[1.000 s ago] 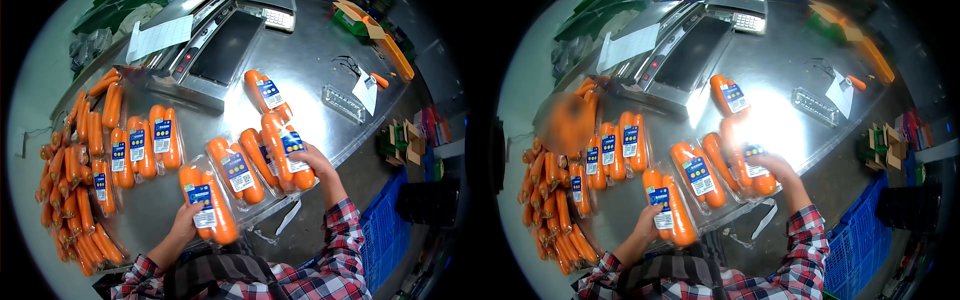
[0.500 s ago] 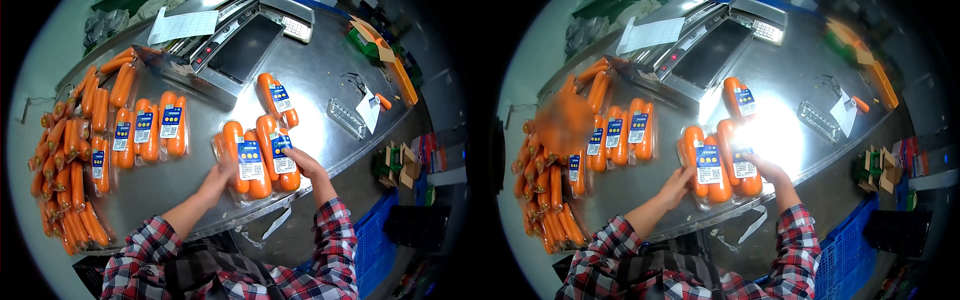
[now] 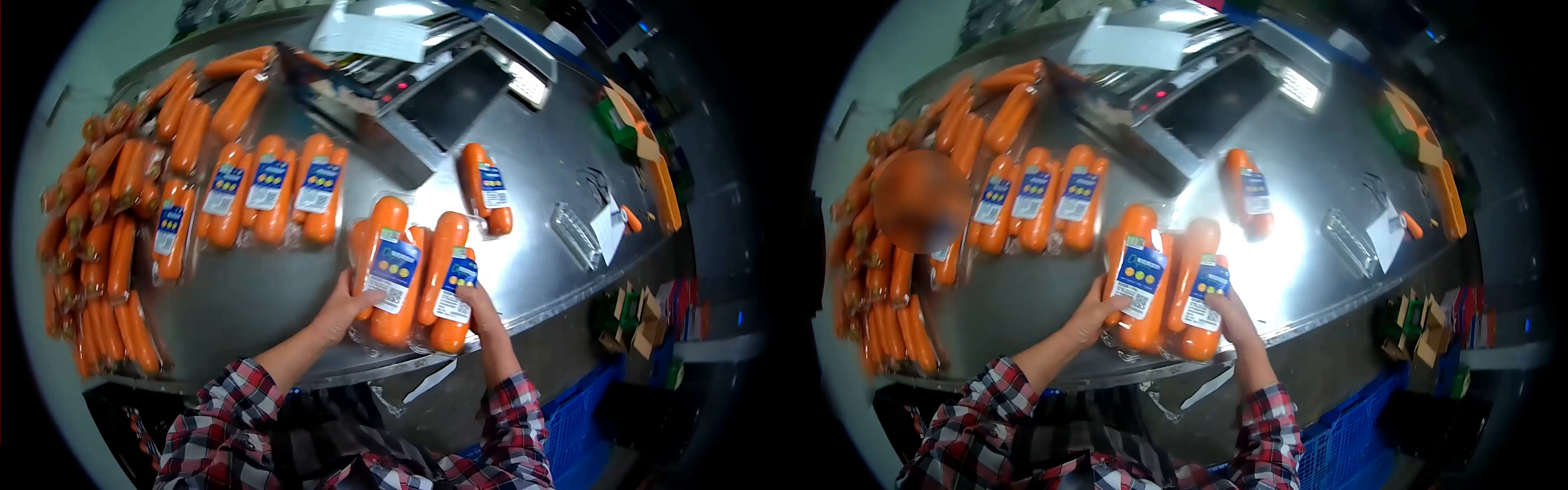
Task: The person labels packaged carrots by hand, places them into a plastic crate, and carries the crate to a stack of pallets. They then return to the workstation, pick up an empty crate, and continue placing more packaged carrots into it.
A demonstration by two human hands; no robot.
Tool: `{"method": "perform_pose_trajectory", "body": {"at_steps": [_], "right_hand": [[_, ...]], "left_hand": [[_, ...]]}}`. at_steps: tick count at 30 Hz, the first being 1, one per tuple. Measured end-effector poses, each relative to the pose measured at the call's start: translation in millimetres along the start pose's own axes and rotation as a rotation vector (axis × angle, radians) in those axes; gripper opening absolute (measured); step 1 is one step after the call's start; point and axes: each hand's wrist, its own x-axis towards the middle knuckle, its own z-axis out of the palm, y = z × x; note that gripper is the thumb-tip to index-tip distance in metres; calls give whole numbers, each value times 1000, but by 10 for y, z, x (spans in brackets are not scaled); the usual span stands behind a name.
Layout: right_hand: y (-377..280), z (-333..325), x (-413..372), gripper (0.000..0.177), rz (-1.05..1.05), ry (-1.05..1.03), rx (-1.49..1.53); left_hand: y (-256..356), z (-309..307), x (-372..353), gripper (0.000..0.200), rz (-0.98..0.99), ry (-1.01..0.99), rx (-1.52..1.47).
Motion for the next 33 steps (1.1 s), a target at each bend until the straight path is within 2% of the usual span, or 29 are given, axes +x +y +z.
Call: {"method": "perform_pose_trajectory", "body": {"at_steps": [4, 7, 9, 11, 12, 13, 15, 16, 18, 19, 21, 23, 25, 30, 33], "right_hand": [[-192, 521, -211, 64, -29, -66, 6], [-248, 1125, -332, 66, -20, -164, -31], [-53, 1352, -269, 70, -50, -183, -133], [84, 1825, -128, 69, -25, -329, -203], [-12, 2040, -207, 68, 17, -451, -197], [182, 2489, -161, 68, 29, -569, -185], [425, 3241, -199, 66, 40, -742, -173], [632, 3598, -189, 64, -56, -804, -249], [927, 4608, -652, 61, 53, -908, -349], [932, 4764, -717, 62, 141, -971, -395], [1418, 5638, -1105, 59, 217, -1092, -579], [1886, 6294, -1290, 56, 370, -1224, -623], [2398, 6915, -1535, 55, 358, -1368, -743], [3711, 7789, -1824, 59, 557, -1466, -768], [4346, 7991, -1679, 54, 578, -1531, -801]], "left_hand": [[341, -110, -635, 82, 79, 57, -87], [559, -370, -1230, 85, 267, 104, -132], [627, -683, -1684, 90, 378, 112, -165], [630, -1011, -2202, 91, 521, 255, -69], [660, -822, -2517, 91, 561, 360, -109], [689, -1073, -2844, 92, 665, 392, -134], [579, -1422, -3514, 93, 717, 526, -193], [550, -1563, -3904, 93, 751, 615, -244], [492, -1824, -4698, 93, 807, 740, -345], [325, -1779, -4711, 91, 829, 877, -300], [48, -2120, -5333, 88, 898, 1027, -372], [-270, -2482, -5772, 80, 978, 1107, -419], [-465, -2758, -6144, 72, 1002, 1183, -582], [-1095, -3707, -6635, 51, 918, 1397, -824], [-1443, -4240, -6619, 45, 975, 1389, -860]]}}
